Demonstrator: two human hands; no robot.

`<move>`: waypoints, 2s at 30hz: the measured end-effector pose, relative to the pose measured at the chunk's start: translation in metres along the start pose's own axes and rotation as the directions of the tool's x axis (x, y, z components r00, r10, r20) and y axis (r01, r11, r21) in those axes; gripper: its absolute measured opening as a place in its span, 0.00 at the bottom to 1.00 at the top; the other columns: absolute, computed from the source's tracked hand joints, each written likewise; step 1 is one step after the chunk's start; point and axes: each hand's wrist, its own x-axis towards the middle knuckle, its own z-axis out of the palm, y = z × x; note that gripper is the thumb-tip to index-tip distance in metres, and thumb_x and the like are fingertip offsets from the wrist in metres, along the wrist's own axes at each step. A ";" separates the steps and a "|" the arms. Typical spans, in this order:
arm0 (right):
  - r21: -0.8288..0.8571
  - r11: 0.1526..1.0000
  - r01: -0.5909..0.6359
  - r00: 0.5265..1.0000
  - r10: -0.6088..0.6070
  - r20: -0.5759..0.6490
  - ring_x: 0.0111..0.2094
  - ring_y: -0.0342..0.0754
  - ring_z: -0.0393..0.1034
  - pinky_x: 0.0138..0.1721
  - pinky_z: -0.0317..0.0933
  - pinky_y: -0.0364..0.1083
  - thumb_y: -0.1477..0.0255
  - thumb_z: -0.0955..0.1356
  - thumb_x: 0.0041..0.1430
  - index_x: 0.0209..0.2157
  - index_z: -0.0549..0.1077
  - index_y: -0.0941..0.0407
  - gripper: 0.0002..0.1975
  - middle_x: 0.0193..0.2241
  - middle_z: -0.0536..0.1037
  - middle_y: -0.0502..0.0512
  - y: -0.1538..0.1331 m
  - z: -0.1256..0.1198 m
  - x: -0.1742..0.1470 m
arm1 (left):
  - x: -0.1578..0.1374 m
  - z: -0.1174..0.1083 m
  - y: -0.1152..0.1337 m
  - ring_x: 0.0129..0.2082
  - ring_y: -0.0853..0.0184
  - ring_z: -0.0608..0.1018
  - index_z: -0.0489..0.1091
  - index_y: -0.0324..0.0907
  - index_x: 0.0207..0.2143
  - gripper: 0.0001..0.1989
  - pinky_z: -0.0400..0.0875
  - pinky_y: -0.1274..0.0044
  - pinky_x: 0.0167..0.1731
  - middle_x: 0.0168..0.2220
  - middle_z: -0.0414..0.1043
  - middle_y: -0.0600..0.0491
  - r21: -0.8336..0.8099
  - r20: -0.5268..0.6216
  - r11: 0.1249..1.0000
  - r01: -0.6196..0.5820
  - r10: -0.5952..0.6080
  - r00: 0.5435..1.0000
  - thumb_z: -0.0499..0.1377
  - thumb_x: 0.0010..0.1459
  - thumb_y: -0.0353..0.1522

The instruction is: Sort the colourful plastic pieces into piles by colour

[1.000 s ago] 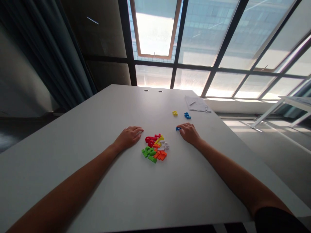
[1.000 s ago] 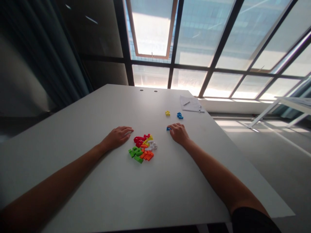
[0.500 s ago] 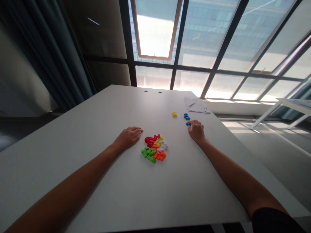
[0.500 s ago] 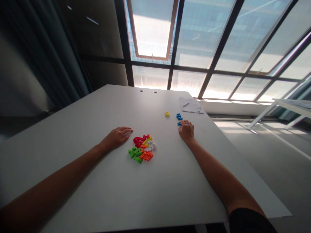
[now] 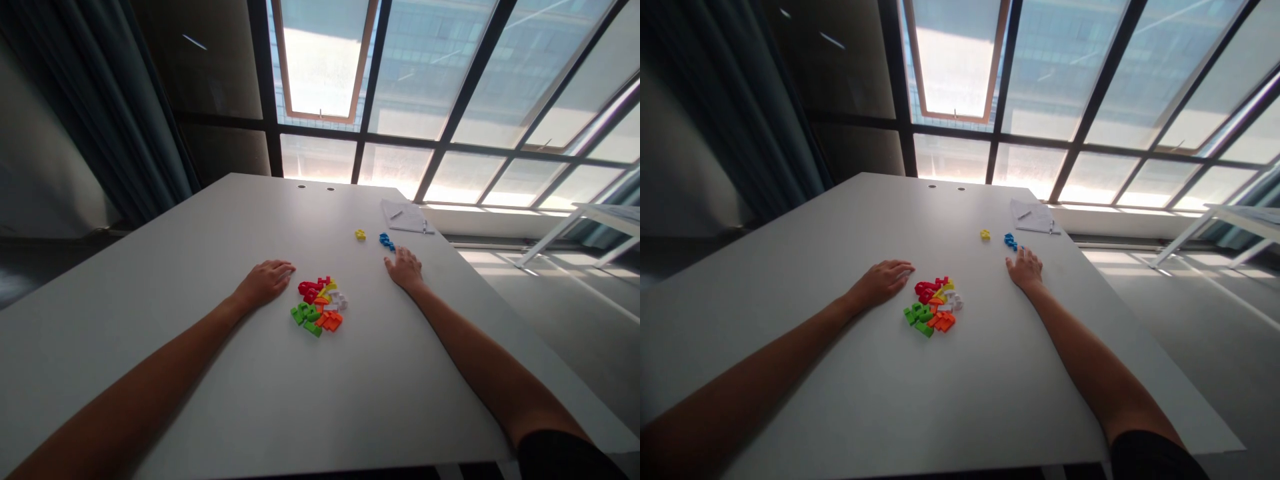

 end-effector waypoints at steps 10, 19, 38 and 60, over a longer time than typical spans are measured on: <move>0.088 0.931 0.356 0.929 -0.341 -0.144 0.70 0.67 0.64 0.72 0.52 0.67 0.65 0.62 0.76 0.69 0.73 0.58 0.26 0.68 0.75 0.69 -0.013 -0.013 -0.018 | 0.001 0.001 -0.001 0.61 0.53 0.79 0.80 0.49 0.58 0.21 0.74 0.58 0.63 0.62 0.80 0.46 -0.008 -0.017 1.000 0.002 -0.002 1.000 0.53 0.71 0.38; 0.420 0.402 0.814 0.495 -0.858 -0.138 0.64 0.58 0.72 0.66 0.62 0.62 0.63 0.61 0.81 0.62 0.80 0.49 0.20 0.59 0.83 0.60 -0.096 -0.025 -0.084 | 0.001 0.003 0.000 0.61 0.53 0.80 0.80 0.49 0.58 0.21 0.74 0.59 0.64 0.63 0.80 0.46 -0.008 -0.026 1.000 0.002 -0.002 1.000 0.54 0.70 0.37; -0.016 0.872 0.490 0.870 -0.488 0.066 0.74 0.67 0.60 0.72 0.56 0.66 0.61 0.65 0.76 0.67 0.75 0.54 0.24 0.76 0.64 0.65 -0.065 0.007 -0.023 | 0.003 0.001 0.002 0.61 0.52 0.79 0.80 0.50 0.58 0.20 0.75 0.58 0.63 0.63 0.80 0.47 0.009 -0.004 1.000 0.023 -0.023 1.000 0.54 0.70 0.37; -0.006 0.958 0.287 0.953 -0.284 0.107 0.73 0.64 0.58 0.72 0.51 0.61 0.60 0.60 0.76 0.73 0.68 0.57 0.30 0.75 0.66 0.64 -0.088 0.013 0.017 | 0.001 -0.001 0.005 0.62 0.53 0.79 0.80 0.50 0.58 0.20 0.75 0.59 0.63 0.63 0.79 0.47 0.019 0.000 0.999 0.029 -0.029 1.000 0.55 0.70 0.37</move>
